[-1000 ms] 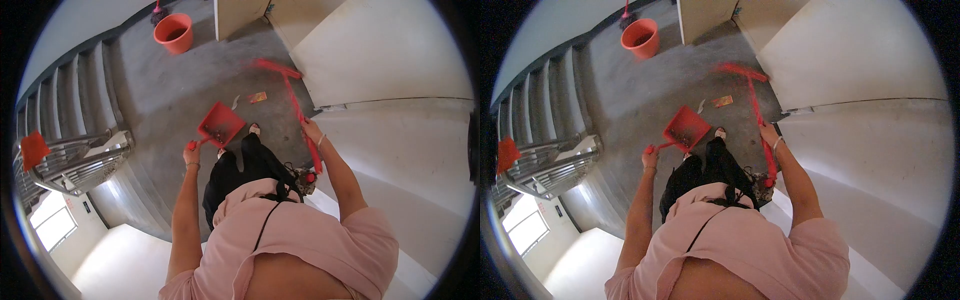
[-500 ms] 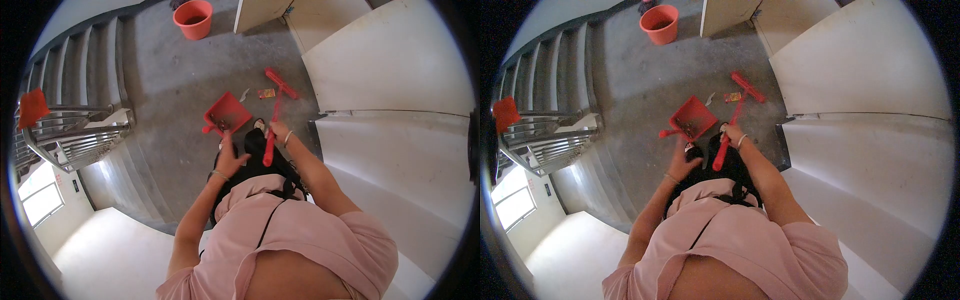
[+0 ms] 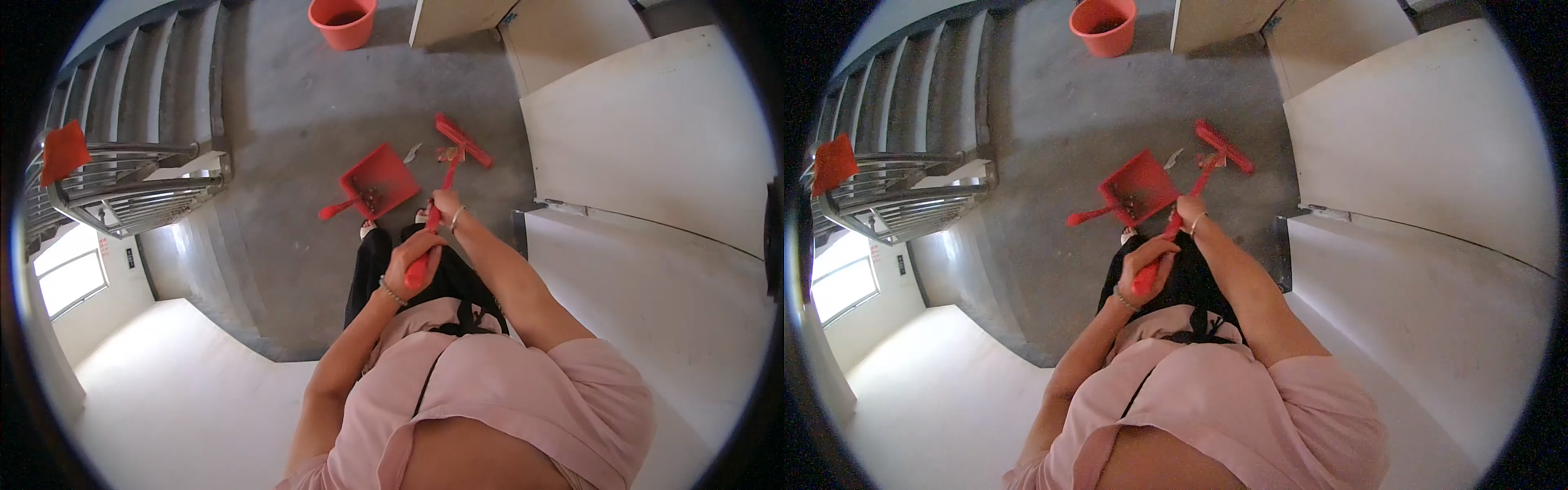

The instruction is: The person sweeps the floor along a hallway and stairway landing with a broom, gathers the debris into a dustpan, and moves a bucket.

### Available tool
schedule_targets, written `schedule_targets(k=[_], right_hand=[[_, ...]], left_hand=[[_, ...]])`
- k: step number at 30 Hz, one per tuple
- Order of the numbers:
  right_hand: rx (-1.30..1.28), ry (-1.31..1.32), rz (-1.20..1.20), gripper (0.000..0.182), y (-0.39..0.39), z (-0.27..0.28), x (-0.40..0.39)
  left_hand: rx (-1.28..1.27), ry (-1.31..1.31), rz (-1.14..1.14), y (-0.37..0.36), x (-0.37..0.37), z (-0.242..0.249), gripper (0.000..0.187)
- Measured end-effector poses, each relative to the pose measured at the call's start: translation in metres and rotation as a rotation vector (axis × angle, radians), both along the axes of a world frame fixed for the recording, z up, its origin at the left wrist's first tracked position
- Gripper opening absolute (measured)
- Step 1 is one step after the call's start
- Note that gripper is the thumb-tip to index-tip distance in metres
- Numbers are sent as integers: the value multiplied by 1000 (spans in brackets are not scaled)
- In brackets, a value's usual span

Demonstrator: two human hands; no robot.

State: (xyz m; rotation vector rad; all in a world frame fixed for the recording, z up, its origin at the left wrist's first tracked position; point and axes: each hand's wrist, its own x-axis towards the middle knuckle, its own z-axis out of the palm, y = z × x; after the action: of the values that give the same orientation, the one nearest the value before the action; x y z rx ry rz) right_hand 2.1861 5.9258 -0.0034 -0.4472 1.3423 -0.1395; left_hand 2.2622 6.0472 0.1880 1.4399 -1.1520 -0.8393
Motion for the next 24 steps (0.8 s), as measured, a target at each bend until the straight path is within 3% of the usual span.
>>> schedule_targets(k=[4,7,10,14,20,21,24], right_hand=[[59,17,-45,9,18,25,21],[212,-115,-98,7,25,65,24],[161,-239,-131,3,35,68,23],[367,-432,-189,7,47,72,27],[374,-401,-269,11,71,166,22],[361,-393,-260,13,70,176,19],[272,-446,-221,7,57,172,3]], left_hand=[[98,-106,88,-1,-4,26,11],[249,-80,102,0,-11,59,12],[251,-168,91,-4,-17,81,13],[229,-273,84,-7,-20,110,16],[346,-257,95,15,-34,165,18],[359,-197,11,21,-31,171,24],[320,-245,-20,34,-18,161,33]])
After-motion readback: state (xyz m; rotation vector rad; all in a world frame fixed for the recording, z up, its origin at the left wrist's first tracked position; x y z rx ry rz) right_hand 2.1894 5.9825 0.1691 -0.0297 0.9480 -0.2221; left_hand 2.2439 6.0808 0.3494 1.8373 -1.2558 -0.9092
